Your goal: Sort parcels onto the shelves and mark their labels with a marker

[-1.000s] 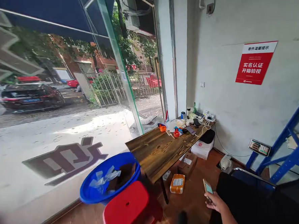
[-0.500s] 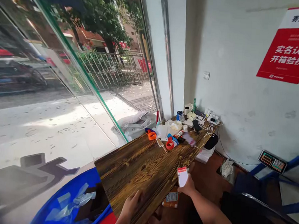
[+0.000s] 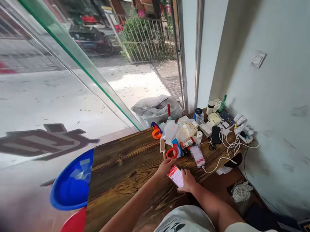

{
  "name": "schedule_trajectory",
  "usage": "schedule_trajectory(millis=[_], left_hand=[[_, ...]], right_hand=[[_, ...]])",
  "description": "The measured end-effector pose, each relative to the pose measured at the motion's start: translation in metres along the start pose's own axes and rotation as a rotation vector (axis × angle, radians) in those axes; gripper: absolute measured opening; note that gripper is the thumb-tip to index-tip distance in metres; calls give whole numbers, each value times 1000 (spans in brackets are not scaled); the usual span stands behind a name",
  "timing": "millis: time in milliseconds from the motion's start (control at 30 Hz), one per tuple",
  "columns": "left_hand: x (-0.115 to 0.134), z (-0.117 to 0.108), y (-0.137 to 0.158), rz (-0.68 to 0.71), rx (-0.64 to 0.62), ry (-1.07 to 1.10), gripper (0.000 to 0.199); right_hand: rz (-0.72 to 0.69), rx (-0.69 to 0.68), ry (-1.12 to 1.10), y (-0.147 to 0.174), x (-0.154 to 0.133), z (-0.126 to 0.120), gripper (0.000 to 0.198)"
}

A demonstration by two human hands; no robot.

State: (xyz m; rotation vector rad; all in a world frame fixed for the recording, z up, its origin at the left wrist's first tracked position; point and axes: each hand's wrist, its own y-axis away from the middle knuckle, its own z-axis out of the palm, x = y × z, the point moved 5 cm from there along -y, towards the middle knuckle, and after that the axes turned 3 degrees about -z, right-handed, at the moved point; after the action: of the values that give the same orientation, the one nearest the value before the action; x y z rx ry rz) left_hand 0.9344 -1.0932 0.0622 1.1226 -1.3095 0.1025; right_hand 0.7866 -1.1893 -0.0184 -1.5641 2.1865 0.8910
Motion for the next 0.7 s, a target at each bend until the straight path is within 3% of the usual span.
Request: schedule_trajectory(millis=[67, 167, 233, 300, 467, 700], left_hand=[[23, 26, -37, 26, 4, -105, 36], [50, 57, -83, 82, 1, -269, 22], [61, 69, -108, 110, 15, -370, 11], [67, 75, -128, 127, 26, -462, 15], [67, 81, -156, 171, -16, -614, 15], [57, 80, -162, 218, -32, -703, 13]], right_hand=[[-44, 4, -26, -3, 13, -16, 85], [-88, 218, -88, -12, 35, -57, 56], [-78, 386, -134, -24, 53, -87, 47], [-49, 443, -175, -43, 69, -110, 45], [-65, 364, -239, -101, 92, -134, 47], [-86, 239, -294, -128, 94, -124, 46]])
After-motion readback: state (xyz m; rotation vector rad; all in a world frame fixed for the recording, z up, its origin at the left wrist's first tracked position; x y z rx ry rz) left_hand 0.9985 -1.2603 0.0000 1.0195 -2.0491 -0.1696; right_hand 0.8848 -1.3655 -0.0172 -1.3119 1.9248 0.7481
